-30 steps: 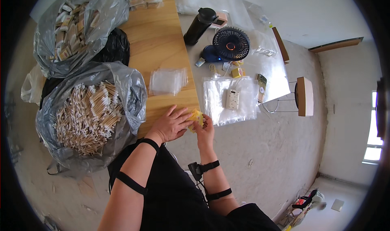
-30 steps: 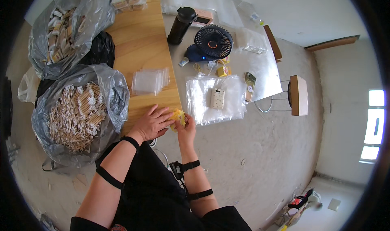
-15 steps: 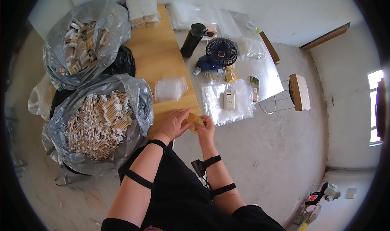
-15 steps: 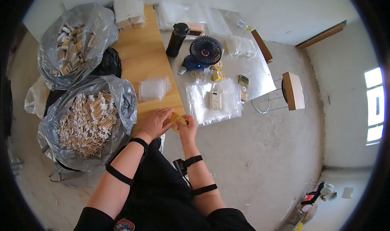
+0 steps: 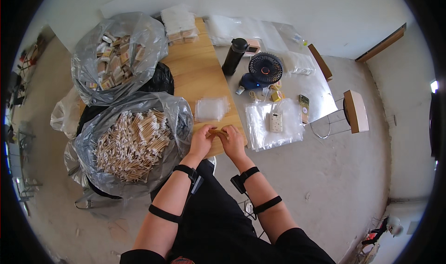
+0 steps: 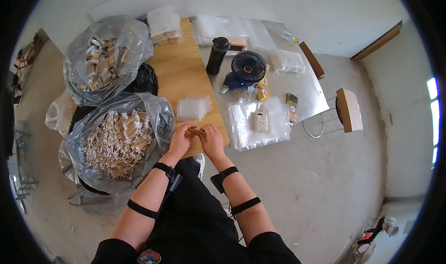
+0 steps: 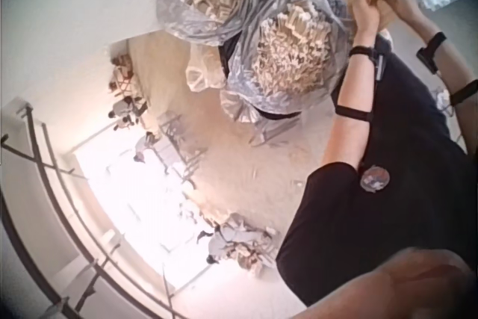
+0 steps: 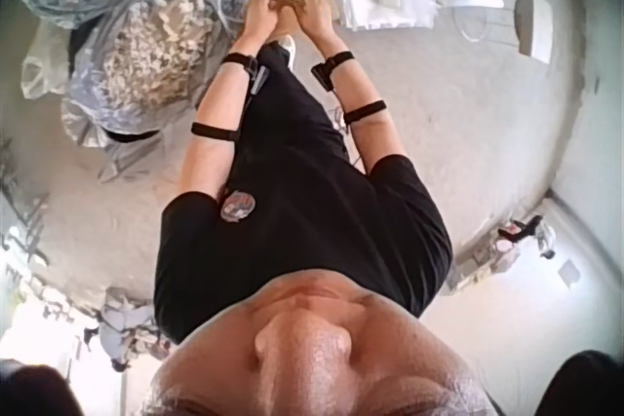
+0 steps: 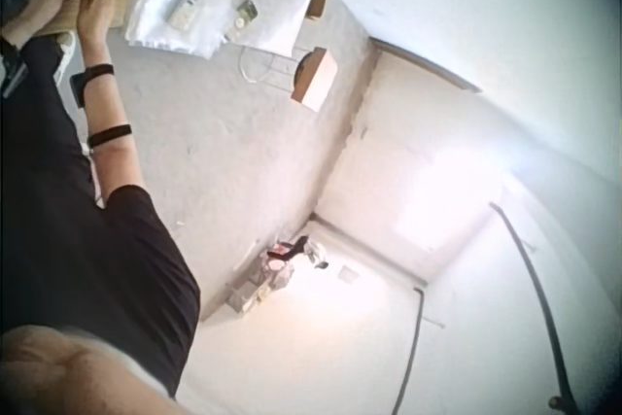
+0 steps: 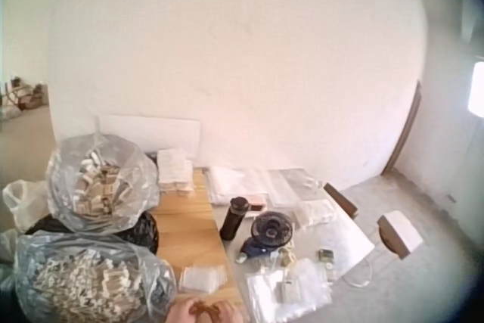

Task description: The recorder is packing cotton swabs into small plastic bags.

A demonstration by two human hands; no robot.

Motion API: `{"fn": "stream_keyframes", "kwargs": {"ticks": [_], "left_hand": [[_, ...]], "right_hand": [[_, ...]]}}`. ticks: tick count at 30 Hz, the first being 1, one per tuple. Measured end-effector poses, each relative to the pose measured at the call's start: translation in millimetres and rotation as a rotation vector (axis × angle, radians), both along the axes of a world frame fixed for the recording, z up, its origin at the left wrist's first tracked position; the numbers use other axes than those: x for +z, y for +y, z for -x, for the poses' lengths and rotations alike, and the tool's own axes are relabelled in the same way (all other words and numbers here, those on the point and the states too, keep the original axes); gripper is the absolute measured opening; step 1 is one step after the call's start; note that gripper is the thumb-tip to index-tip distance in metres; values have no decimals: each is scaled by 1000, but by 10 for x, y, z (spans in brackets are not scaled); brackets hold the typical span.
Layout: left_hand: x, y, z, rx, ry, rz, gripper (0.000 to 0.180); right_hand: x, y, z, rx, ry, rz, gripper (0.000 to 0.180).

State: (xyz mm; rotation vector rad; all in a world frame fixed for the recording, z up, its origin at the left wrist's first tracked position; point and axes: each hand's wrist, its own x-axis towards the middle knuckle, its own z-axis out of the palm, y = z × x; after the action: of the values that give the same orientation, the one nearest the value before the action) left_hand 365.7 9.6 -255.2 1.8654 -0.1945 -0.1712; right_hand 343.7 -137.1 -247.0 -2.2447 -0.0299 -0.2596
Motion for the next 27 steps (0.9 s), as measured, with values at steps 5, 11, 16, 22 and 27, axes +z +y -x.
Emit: {"fn": "stream_keyframes", "kwargs": {"ticks": [5, 11, 16, 22, 27], "left_hand": [[-188, 3, 82, 110, -90, -76, 31], [-354, -156, 109, 135, -170, -47, 35], [-398, -225, 101, 229, -184, 91, 36], [-316, -192, 127, 203, -78, 25, 39], [-350, -169, 166, 161, -164, 9, 42]], "right_hand": [[-226, 135, -7, -13, -32, -96, 24], [-339, 311, 19, -79, -116, -155, 35], [-380, 344, -36, -59, 2, -353, 31], [-343, 310, -31, -31, -7, -285, 31], [-343, 310, 19, -6, -101, -129, 32]]}}
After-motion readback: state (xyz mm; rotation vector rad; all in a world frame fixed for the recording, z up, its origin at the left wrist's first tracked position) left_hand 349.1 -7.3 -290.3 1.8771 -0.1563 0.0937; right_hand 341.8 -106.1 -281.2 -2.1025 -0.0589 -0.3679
